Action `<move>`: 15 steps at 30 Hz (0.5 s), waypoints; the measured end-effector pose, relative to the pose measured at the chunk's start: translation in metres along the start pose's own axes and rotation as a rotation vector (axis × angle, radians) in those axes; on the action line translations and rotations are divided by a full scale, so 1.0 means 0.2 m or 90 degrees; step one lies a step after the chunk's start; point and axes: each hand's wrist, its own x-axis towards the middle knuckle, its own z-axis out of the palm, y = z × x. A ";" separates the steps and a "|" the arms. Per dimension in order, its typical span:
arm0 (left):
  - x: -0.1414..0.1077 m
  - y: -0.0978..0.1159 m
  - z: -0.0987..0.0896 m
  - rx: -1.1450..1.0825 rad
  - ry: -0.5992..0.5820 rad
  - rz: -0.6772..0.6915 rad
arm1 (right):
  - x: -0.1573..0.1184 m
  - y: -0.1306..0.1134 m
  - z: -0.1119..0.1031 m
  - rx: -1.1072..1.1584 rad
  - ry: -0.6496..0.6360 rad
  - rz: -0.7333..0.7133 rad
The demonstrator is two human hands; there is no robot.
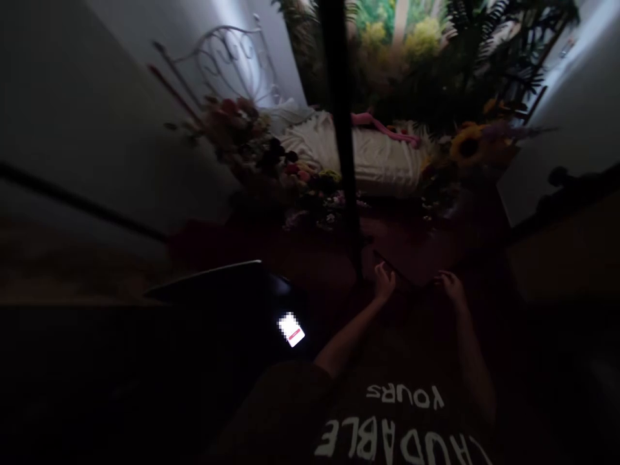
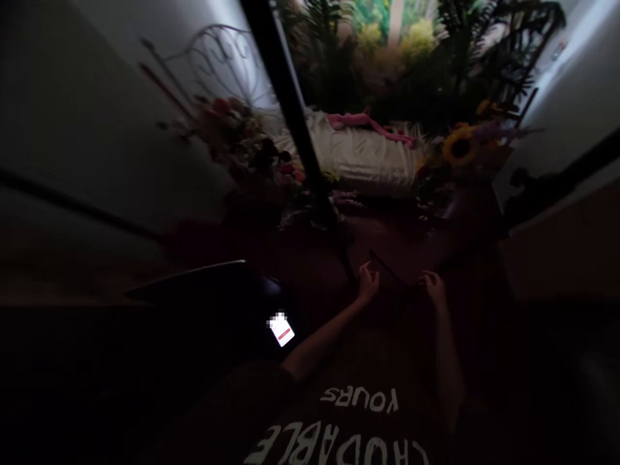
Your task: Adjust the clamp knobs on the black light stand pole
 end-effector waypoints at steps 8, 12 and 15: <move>0.06 0.59 0.45 -0.120 -0.337 0.298 | -0.04 -0.15 -0.50 0.002 0.267 0.014; 0.07 0.90 0.62 -0.175 -0.425 0.401 | -0.07 -0.23 -0.54 0.001 0.223 0.039; 0.06 1.01 0.69 -0.158 -0.487 0.370 | -0.07 -0.26 -0.54 0.045 0.217 0.021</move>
